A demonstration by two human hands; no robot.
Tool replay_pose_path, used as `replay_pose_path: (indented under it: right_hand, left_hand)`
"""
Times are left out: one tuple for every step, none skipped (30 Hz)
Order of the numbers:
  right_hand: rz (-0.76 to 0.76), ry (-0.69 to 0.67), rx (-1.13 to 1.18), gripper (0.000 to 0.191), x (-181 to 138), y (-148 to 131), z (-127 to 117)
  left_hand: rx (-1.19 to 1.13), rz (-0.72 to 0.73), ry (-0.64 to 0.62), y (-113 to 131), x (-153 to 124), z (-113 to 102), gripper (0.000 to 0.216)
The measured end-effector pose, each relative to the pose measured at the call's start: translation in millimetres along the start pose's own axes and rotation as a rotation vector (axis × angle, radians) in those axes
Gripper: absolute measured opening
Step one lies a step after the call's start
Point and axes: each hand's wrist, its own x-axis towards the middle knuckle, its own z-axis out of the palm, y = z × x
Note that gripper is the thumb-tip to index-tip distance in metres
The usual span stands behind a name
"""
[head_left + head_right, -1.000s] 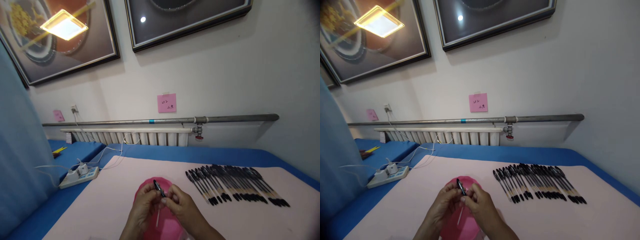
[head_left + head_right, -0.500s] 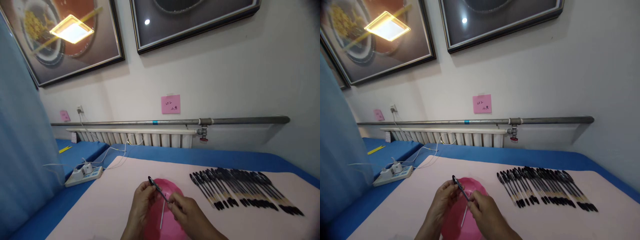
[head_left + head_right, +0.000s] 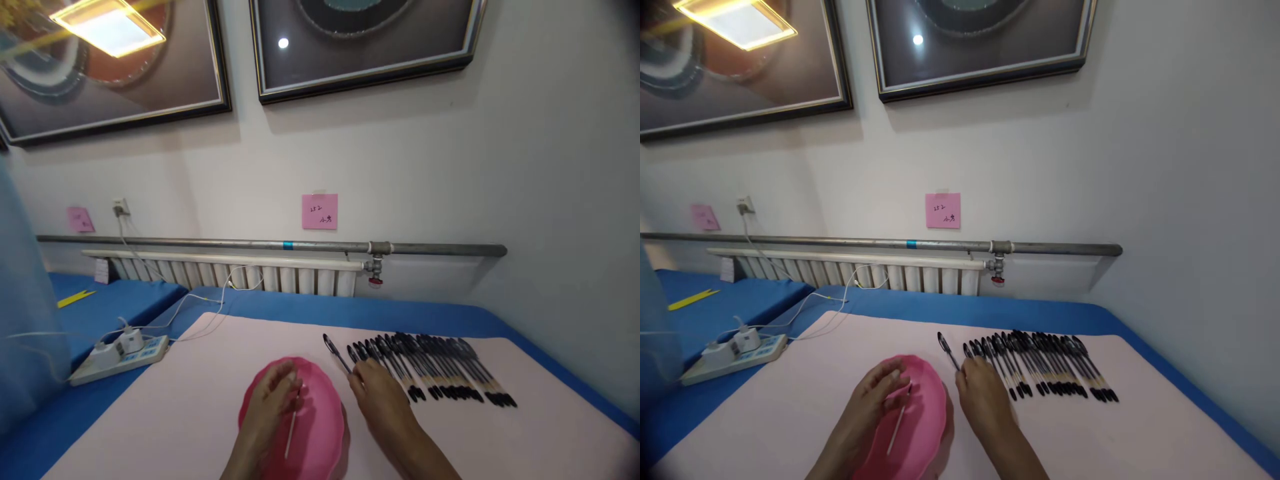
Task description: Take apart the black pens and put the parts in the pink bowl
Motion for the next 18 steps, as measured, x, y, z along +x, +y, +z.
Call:
replay_pose_path:
  right_hand:
    - [0.02,-0.006,-0.04,0.025,1.4,7.0,2.0]
    - [0.037,-0.016,-0.076,0.024,2.2,13.2,5.0]
    - [0.052,-0.026,-0.107,0.024,2.7,18.5,8.7]
    - [0.066,-0.034,-0.134,0.023,2.8,22.9,12.5]
    - [0.08,-0.038,-0.156,0.023,2.8,26.5,16.0]
    - [0.091,-0.037,-0.172,0.022,2.6,29.3,18.8]
    - [0.099,-0.032,-0.182,0.021,2.3,31.5,20.7]
    - [0.104,-0.021,-0.188,0.02,2.1,33.0,21.6]
    - [0.106,-0.004,-0.189,0.019,1.9,34.0,21.5]
    - [0.102,0.016,-0.185,0.016,1.8,34.4,20.2]
    - [0.095,0.041,-0.177,0.013,1.9,34.4,17.8]
    - [0.086,0.069,-0.163,0.011,2.4,33.9,14.2]
    - [0.077,0.101,-0.146,0.01,3.2,32.8,9.3]
    - [0.068,0.137,-0.126,0.012,4.4,31.2,3.1]
    - [0.061,0.177,-0.104,0.016,5.8,28.9,-4.5]
    - [0.055,0.219,-0.08,0.02,7.1,25.8,-13.1]
    - [0.049,0.261,-0.056,0.022,7.9,21.9,-22.5]
    - [0.041,0.295,-0.029,0.024,7.8,17.2,-32.2]
  left_hand:
    - [0.016,0.003,-0.007,-0.9,1.1,-1.3,0.04]
    - [0.032,0.009,-0.009,-1.6,1.9,-2.3,0.04]
    - [0.048,0.014,-0.008,-2.1,2.4,-3.0,0.04]
    - [0.063,0.017,-0.007,-2.5,2.5,-3.5,0.041]
    - [0.077,0.017,-0.006,-2.9,2.4,-3.7,0.042]
    - [0.09,0.013,-0.01,-3.1,2.2,-3.9,0.042]
    - [0.1,0.009,-0.017,-3.3,1.9,-4.1,0.044]
    - [0.108,0.004,-0.021,-3.5,1.7,-4.5,0.045]
    - [0.114,-0.002,-0.026,-3.5,1.6,-4.9,0.045]
    - [0.121,-0.007,-0.029,-3.3,1.7,-5.6,0.045]
    - [0.131,-0.012,-0.031,-3.0,2.0,-6.5,0.045]
    - [0.147,-0.012,-0.033,-2.4,2.4,-7.5,0.045]
    - [0.173,-0.008,-0.035,-1.6,2.8,-8.6,0.043]
    - [0.21,0.003,-0.042,-0.8,3.2,-9.7,0.041]
    - [0.26,0.023,-0.052,0.1,3.3,-10.6,0.037]
    - [0.324,0.05,-0.061,1.0,3.1,-11.1,0.032]
    - [0.403,0.085,-0.07,1.7,2.5,-11.0,0.026]
    - [0.496,0.123,-0.076,2.2,1.3,-10.2,0.02]
